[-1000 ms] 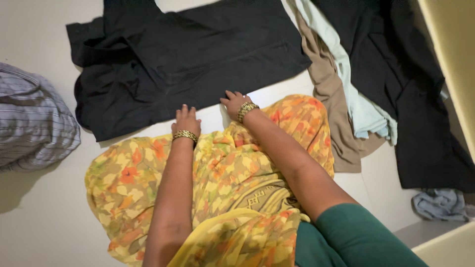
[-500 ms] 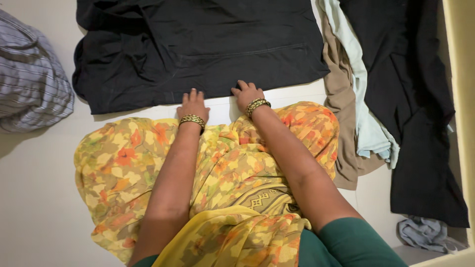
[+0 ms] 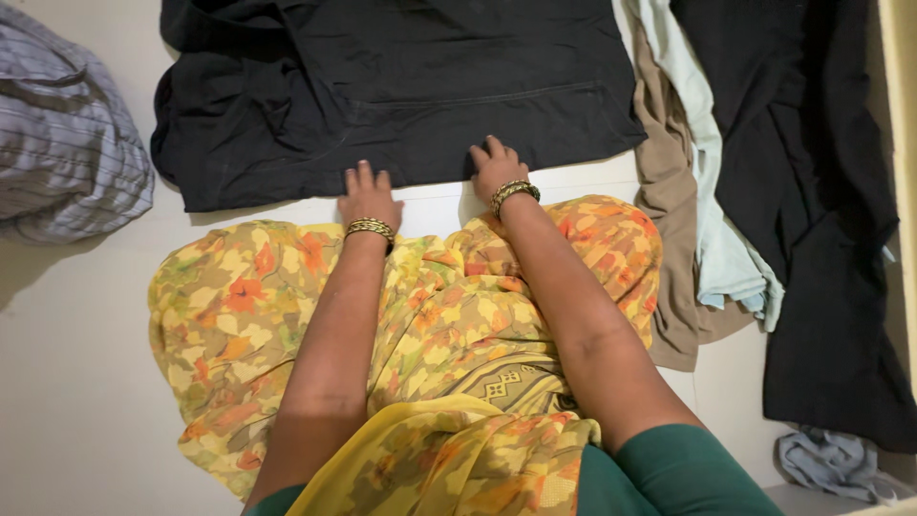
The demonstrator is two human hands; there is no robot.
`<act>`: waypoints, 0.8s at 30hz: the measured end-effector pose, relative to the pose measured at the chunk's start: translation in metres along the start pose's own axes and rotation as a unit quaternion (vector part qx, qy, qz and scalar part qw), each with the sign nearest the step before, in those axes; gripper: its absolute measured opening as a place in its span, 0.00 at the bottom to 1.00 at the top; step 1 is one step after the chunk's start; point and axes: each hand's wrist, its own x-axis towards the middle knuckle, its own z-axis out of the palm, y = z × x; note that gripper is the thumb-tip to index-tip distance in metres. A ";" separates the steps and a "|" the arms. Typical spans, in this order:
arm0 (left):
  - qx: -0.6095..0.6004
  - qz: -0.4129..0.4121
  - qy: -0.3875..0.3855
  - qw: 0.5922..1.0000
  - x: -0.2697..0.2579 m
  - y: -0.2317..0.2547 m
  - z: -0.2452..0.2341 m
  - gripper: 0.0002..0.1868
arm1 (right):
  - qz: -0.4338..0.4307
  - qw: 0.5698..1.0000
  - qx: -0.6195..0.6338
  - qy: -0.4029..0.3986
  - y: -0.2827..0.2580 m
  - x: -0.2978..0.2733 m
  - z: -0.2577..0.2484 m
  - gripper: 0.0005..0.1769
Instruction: The person folds black trousers by hand on their lap, smoothing the fabric and aligning the legs before folding them over.
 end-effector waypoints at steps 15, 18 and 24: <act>0.018 0.030 -0.027 0.999 0.003 0.009 -0.018 0.26 | -0.056 0.992 -0.098 -0.048 -0.024 -0.004 0.001 0.18; 0.007 0.012 -0.046 0.999 0.002 0.012 -0.029 0.26 | -0.069 0.994 -0.085 -0.010 -0.024 -0.004 0.001 0.18; -0.116 0.024 0.029 0.993 0.031 -0.001 -0.048 0.25 | -0.091 0.990 -0.103 -0.014 -0.032 0.001 0.008 0.32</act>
